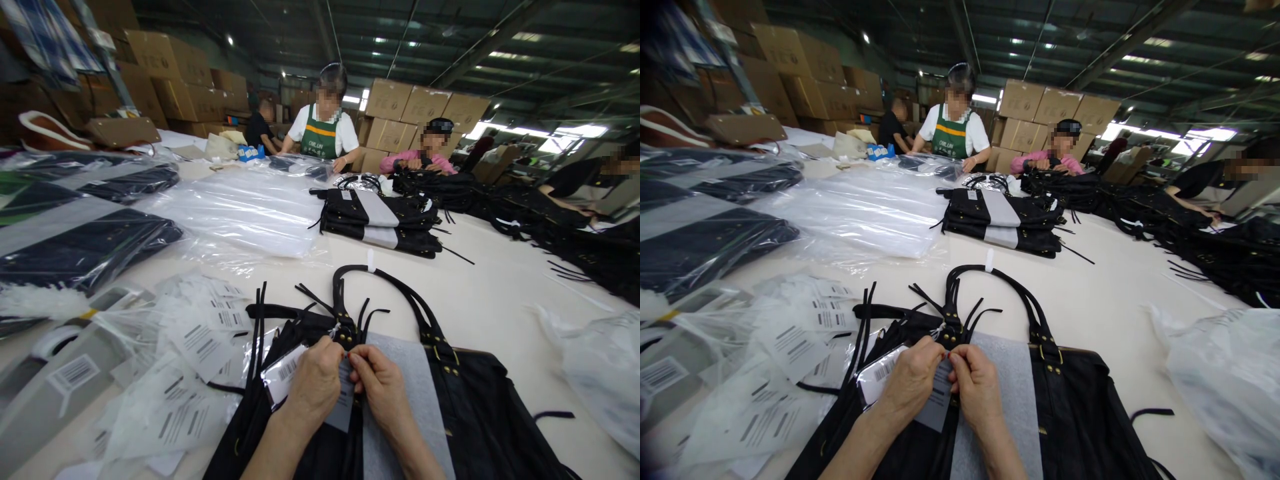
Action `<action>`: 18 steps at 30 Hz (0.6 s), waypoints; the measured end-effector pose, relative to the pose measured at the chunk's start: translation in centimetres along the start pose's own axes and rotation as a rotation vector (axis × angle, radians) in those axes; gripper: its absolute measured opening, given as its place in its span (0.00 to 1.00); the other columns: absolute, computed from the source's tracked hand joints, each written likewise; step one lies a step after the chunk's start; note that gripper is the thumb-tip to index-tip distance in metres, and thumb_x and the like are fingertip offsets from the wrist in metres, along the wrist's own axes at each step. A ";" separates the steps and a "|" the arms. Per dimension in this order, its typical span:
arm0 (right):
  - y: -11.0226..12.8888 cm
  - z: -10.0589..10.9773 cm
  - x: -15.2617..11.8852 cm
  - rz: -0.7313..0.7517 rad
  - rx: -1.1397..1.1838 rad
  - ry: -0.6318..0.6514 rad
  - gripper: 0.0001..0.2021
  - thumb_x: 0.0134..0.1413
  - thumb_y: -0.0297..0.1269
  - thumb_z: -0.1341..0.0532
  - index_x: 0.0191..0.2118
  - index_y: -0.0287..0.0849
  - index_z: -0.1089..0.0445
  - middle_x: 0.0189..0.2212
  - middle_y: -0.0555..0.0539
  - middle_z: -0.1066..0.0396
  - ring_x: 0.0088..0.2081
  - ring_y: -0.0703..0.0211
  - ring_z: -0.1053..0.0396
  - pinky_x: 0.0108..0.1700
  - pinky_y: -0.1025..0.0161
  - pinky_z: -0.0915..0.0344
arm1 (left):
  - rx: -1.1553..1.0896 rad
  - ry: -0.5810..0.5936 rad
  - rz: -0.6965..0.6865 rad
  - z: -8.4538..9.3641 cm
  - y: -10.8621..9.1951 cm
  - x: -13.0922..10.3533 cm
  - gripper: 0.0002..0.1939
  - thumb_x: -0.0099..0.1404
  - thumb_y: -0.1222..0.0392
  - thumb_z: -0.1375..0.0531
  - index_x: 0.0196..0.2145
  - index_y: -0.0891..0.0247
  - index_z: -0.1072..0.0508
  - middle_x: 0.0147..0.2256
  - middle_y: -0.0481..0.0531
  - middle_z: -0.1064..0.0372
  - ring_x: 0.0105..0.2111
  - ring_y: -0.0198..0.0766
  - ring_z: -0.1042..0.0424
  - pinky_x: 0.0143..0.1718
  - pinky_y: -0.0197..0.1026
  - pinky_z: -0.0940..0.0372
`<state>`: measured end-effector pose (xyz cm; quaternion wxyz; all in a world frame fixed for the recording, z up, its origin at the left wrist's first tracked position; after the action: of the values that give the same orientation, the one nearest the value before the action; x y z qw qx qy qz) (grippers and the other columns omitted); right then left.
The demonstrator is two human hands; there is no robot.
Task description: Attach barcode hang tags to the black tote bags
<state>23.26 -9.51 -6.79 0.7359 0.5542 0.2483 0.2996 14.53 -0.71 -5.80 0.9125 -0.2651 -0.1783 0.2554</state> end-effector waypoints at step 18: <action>-0.3 -0.4 -0.1 0.113 -0.161 0.005 0.10 0.51 0.38 0.48 0.25 0.41 0.35 0.16 0.54 0.39 0.15 0.67 0.40 0.17 0.70 0.42 | 0.092 -0.048 -0.075 -0.4 -0.1 -0.1 0.12 0.61 0.67 0.51 0.24 0.66 0.31 0.25 0.52 0.34 0.24 0.35 0.34 0.24 0.35 0.43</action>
<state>22.99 -9.35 -7.15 0.7593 0.5056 0.1938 0.3609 14.70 -0.99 -6.05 0.9281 -0.2098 -0.1982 0.2352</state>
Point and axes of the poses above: each hand's wrist, its own x-axis towards the middle knuckle, its own z-axis out of the back of the hand, y = z × x, the point moved 2 cm from there along x, towards the middle knuckle
